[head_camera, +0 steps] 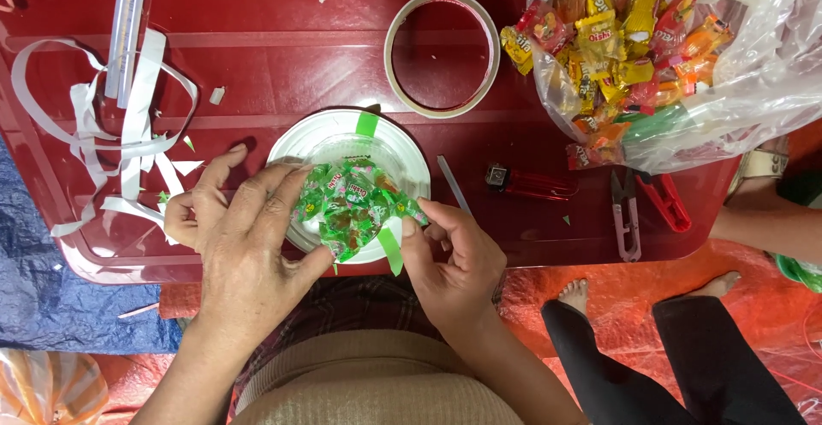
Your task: Assembling a decorative candy arrangement by heating and sticking individual candies onto a circular plate.
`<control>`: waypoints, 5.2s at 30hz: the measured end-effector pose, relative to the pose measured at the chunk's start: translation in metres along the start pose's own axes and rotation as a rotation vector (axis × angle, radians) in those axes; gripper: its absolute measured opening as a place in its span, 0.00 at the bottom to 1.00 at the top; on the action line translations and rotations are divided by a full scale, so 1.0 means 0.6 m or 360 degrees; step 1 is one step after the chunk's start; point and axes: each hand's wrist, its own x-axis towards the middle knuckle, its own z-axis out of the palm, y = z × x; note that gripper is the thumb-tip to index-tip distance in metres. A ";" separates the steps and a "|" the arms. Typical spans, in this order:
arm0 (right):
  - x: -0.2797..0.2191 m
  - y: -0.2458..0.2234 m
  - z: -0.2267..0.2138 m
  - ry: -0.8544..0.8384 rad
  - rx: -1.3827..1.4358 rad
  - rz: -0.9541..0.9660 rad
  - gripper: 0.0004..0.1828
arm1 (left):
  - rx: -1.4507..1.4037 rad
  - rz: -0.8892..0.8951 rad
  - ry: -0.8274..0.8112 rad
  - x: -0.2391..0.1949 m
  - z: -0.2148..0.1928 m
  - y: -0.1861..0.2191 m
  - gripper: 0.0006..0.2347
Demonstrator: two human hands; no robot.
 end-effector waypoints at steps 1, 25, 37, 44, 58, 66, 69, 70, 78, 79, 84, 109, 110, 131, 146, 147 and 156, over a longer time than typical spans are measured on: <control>-0.001 0.001 0.002 0.0000 0.0000 0.0001 0.11 | 0.0000 0.0000 -0.0001 0.000 0.000 0.000 0.28; 0.018 -0.016 -0.019 -0.0219 -0.0185 -0.0275 0.15 | -0.0039 0.0037 0.0057 -0.002 0.003 -0.007 0.28; 0.018 0.001 -0.007 -0.0144 -0.0217 -0.0385 0.09 | -0.0057 0.0067 0.0049 -0.001 0.006 -0.008 0.27; 0.027 0.002 -0.007 -0.0170 -0.0243 -0.0310 0.10 | -0.0034 0.0028 0.0011 -0.004 0.007 -0.010 0.31; 0.014 0.006 0.006 -0.0012 -0.0346 -0.0510 0.13 | -0.0194 0.0042 -0.0205 0.000 -0.017 -0.018 0.33; 0.009 -0.003 0.001 -0.0071 -0.0367 -0.0437 0.16 | -0.0326 -0.0133 -0.0176 -0.006 -0.007 -0.012 0.34; 0.004 0.004 -0.002 -0.0064 -0.0394 -0.0504 0.20 | -0.0393 -0.0216 -0.0285 0.001 -0.016 -0.008 0.40; 0.005 0.001 -0.002 -0.0064 -0.0394 -0.0503 0.20 | -0.0392 -0.0216 -0.0285 -0.001 -0.018 -0.008 0.40; 0.009 -0.010 -0.010 -0.0066 -0.0446 -0.0468 0.21 | -0.0168 -0.0050 -0.0117 -0.014 -0.027 -0.009 0.45; 0.010 -0.010 -0.010 -0.0061 -0.0450 -0.0465 0.21 | -0.0170 -0.0043 -0.0119 -0.015 -0.025 -0.009 0.45; 0.010 -0.004 -0.005 -0.0073 -0.0402 -0.0442 0.11 | -0.0143 -0.0023 -0.0087 -0.015 -0.023 -0.005 0.38; -0.030 -0.014 -0.059 -0.0242 -0.0292 0.0097 0.15 | -0.0327 0.0047 -0.0174 -0.020 -0.020 -0.038 0.51; -0.031 -0.018 -0.056 -0.0286 -0.0205 0.0204 0.18 | -0.0325 0.0034 -0.0158 -0.021 -0.021 -0.035 0.49; 0.025 -0.018 -0.036 -0.0341 0.0100 0.0220 0.23 | -0.0439 -0.0325 -0.0521 -0.078 -0.068 -0.040 0.45; -0.020 -0.043 -0.037 -0.0079 -0.0073 -0.0390 0.12 | -0.0614 -0.0061 0.0250 -0.056 -0.024 -0.021 0.16; -0.023 -0.040 -0.032 -0.0092 -0.0059 -0.0444 0.12 | -0.0576 -0.0064 0.0262 -0.056 -0.022 -0.021 0.16; -0.024 -0.051 -0.078 -0.0039 0.0020 -0.0245 0.09 | -0.0481 0.0022 0.0330 -0.066 -0.057 -0.011 0.22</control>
